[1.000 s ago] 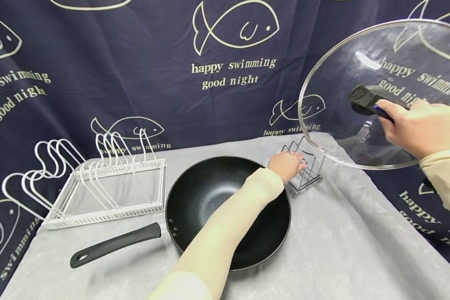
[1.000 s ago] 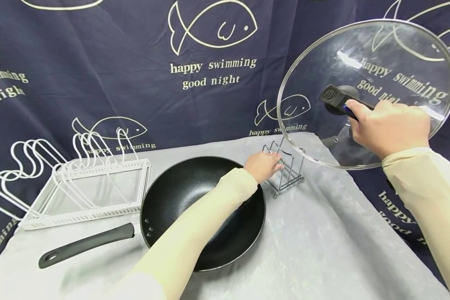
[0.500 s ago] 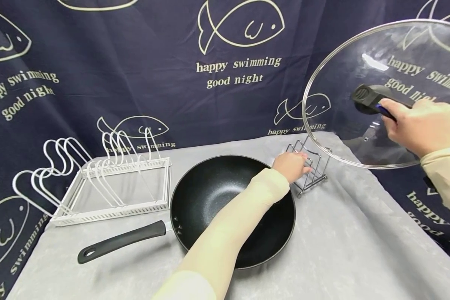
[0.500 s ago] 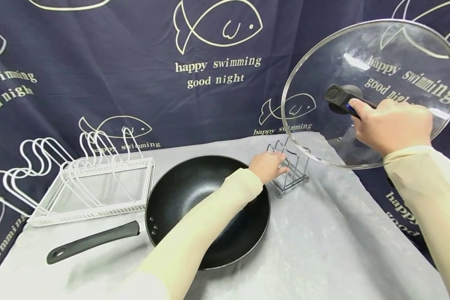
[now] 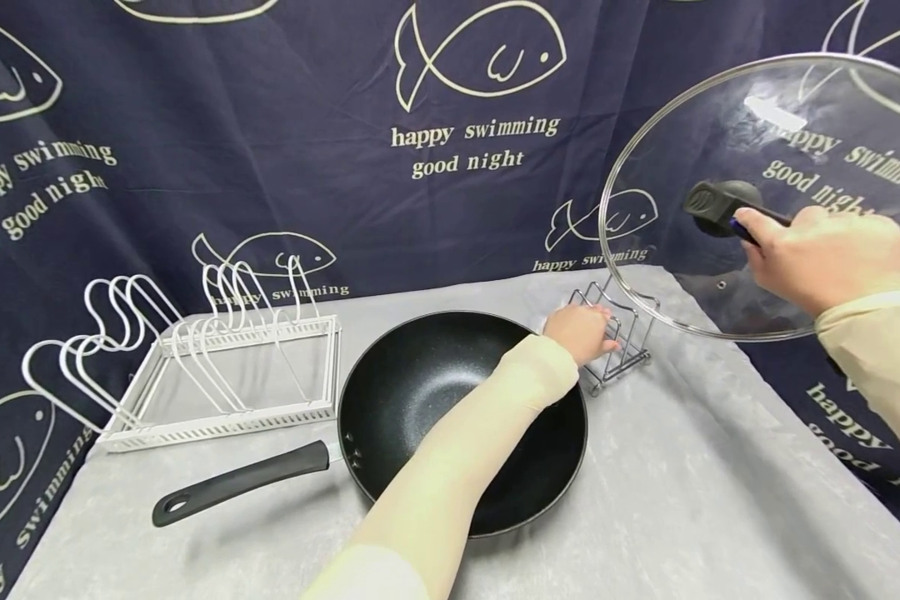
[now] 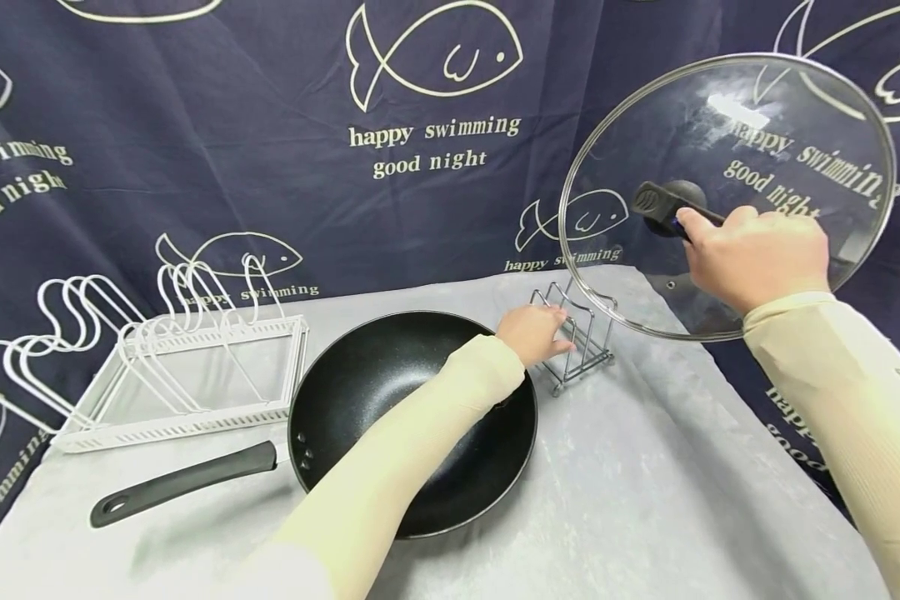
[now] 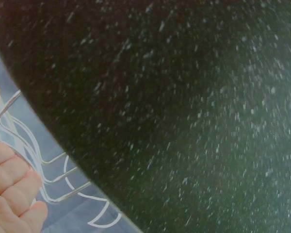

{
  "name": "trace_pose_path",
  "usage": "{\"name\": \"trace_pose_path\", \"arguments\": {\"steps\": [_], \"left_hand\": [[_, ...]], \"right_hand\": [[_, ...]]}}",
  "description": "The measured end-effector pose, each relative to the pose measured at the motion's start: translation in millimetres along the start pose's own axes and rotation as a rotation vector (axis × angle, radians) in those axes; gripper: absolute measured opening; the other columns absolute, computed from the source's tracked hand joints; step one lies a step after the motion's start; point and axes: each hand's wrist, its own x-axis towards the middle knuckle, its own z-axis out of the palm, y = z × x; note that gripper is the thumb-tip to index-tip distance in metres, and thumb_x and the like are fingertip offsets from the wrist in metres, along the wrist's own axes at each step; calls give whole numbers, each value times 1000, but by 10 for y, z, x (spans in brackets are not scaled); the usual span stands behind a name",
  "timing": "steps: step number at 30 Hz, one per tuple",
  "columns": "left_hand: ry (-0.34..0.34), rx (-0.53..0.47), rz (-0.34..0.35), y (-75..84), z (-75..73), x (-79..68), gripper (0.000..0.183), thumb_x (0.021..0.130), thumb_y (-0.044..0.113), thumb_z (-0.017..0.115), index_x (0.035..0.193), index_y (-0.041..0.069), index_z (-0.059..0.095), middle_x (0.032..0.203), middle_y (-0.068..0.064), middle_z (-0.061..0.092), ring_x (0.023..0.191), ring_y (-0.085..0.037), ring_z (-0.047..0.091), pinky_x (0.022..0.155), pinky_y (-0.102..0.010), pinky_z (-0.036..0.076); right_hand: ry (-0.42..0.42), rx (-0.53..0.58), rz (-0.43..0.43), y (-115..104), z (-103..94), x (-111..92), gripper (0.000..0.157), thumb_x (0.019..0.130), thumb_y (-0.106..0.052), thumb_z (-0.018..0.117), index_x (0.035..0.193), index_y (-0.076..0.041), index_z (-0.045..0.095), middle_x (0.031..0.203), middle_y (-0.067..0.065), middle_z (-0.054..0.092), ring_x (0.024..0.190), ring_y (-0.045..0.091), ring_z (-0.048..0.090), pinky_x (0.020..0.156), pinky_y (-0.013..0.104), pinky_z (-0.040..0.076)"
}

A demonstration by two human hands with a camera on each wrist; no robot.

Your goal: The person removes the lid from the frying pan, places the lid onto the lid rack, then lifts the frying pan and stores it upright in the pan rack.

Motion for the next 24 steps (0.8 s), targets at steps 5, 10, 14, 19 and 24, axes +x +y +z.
{"name": "trace_pose_path", "arguments": {"steps": [5, 10, 14, 19, 24], "left_hand": [[-25, 23, 7, 17, -3, -7, 60, 90, 58, 53, 140, 26, 50, 139, 13, 50, 119, -9, 54, 98, -20, 41], [0, 27, 19, 11, 7, -13, 55, 90, 57, 54, 134, 24, 56, 131, 11, 57, 115, -9, 57, 99, -22, 39], [-15, 7, 8, 5, -30, -8, 53, 90, 56, 54, 134, 26, 56, 131, 12, 58, 117, -5, 54, 104, -22, 34], [-34, -10, -11, 19, -30, -7, 51, 93, 58, 47, 133, 28, 57, 127, 11, 59, 116, -8, 55, 101, -20, 37], [-38, -20, -15, 38, -20, -16, 50, 95, 57, 43, 132, 26, 58, 126, 11, 59, 118, -7, 53, 103, -20, 33]], "right_hand": [[-6, -1, -10, -37, 27, 23, 12, 85, -16, 44, 78, -6, 42, 48, 24, 33, 31, 47, 29, 28, 49, 18], [-13, 12, -29, -74, 72, 31, 14, 87, -17, 39, 76, -7, 41, 47, 21, 30, 31, 42, 28, 27, 48, 16], [-4, -1, -51, -88, 92, 47, 16, 87, -17, 38, 76, -6, 42, 46, 20, 30, 31, 41, 30, 27, 47, 16], [8, 6, -54, -106, 96, 47, 16, 87, -16, 39, 75, -6, 42, 46, 19, 29, 30, 40, 28, 27, 47, 16], [-13, 11, -54, -116, 101, 25, 17, 88, -18, 37, 76, -7, 41, 46, 18, 28, 31, 40, 28, 27, 46, 16]]}}
